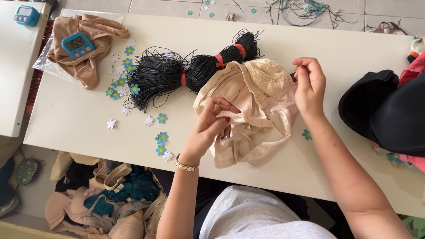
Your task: The person works at a table, handling a beige fabric item and attaching small flower-shaped decorations to it. They also handle bundles of black hair extensions and use scissors to cut a red band from one of the bundles.
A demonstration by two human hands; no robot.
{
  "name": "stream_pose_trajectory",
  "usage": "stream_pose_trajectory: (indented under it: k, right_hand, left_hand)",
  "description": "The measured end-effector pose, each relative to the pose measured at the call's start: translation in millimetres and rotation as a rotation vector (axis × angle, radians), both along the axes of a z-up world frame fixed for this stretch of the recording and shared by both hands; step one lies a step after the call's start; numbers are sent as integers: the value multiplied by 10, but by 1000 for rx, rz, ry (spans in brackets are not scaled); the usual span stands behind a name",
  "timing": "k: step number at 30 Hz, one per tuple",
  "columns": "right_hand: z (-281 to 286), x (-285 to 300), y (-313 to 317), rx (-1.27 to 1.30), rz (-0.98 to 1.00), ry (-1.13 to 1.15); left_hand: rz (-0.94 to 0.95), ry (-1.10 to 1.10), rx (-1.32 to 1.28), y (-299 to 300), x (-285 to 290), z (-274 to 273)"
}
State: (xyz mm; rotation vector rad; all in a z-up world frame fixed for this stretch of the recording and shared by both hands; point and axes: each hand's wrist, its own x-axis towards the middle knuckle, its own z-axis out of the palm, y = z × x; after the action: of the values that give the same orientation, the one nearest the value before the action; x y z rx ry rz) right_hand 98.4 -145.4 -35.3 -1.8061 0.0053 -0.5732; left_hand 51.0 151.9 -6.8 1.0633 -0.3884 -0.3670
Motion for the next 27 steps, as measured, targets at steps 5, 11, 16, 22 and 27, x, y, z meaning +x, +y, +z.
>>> stream_pose_trajectory:
  k: [5, 11, 16, 22, 27]
  right_hand:
    - [572, -30, 272, -529, 69, 193]
    - [276, 219, 130, -670, 238, 176]
    - [563, 13, -381, 181, 440, 233]
    - [1434, -165, -853, 737, 37, 62]
    - [1540, -16, -1394, 586, 48, 76]
  left_hand:
    - [5, -38, 123, 25, -142, 109]
    - [-46, -60, 61, -19, -282, 369]
    - [-61, -52, -52, 12, -466, 655]
    - [-173, -94, -361, -147, -427, 1085]
    - [-96, -146, -438, -431, -160, 1364]
